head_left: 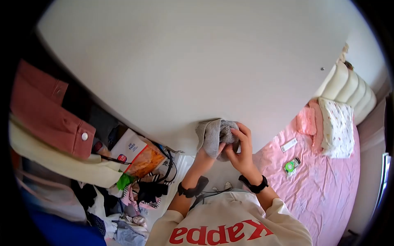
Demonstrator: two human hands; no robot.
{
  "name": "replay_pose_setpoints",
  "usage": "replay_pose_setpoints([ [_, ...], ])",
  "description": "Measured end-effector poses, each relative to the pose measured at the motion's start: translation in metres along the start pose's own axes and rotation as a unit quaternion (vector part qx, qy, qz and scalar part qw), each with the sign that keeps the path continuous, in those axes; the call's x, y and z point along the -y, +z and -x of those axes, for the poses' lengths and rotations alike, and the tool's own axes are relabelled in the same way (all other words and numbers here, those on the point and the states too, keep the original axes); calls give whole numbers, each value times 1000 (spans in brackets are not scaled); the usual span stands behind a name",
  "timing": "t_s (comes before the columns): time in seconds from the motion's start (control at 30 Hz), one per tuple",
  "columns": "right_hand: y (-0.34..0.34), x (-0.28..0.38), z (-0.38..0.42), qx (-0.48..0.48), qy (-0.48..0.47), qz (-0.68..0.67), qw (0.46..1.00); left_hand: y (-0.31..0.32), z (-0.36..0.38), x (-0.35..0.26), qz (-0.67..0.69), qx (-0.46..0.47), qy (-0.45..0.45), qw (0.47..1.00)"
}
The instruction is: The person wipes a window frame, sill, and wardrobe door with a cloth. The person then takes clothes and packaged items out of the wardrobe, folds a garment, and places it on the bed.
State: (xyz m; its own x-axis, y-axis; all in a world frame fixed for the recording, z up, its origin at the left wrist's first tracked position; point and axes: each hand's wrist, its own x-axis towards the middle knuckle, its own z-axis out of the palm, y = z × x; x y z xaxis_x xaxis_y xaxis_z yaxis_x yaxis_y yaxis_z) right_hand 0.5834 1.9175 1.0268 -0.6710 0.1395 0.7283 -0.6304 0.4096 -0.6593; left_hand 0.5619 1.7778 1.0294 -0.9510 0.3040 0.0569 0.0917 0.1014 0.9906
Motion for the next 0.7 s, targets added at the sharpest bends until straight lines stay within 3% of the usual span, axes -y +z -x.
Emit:
replay_pose_setpoints([
  [0.03, -3, -1, 2, 1, -2, 19, 1000, 2, -5, 0, -15, 14, -26, 999],
  [0.17, -11, -1, 11, -14, 11, 82, 996, 11, -10, 7, 17, 55, 43, 997],
  [0.3, -13, 4, 21, -74, 86, 100, 989, 23, -15, 14, -4, 96, 66, 993],
  [0.4, -23, -7, 28, -100, 90, 176, 975, 39, -20, 21, 45, 139, 20, 989],
  [0.5, -39, -27, 39, -110, 127, 179, 969, 49, -20, 26, -63, 239, -35, 968],
  [0.53, -45, -32, 40, -113, 133, 186, 967, 53, -20, 35, -51, 254, -9, 966],
  [0.7, -90, -48, 35, -63, -18, 269, 961, 80, -22, 63, -49, 289, 103, 950],
])
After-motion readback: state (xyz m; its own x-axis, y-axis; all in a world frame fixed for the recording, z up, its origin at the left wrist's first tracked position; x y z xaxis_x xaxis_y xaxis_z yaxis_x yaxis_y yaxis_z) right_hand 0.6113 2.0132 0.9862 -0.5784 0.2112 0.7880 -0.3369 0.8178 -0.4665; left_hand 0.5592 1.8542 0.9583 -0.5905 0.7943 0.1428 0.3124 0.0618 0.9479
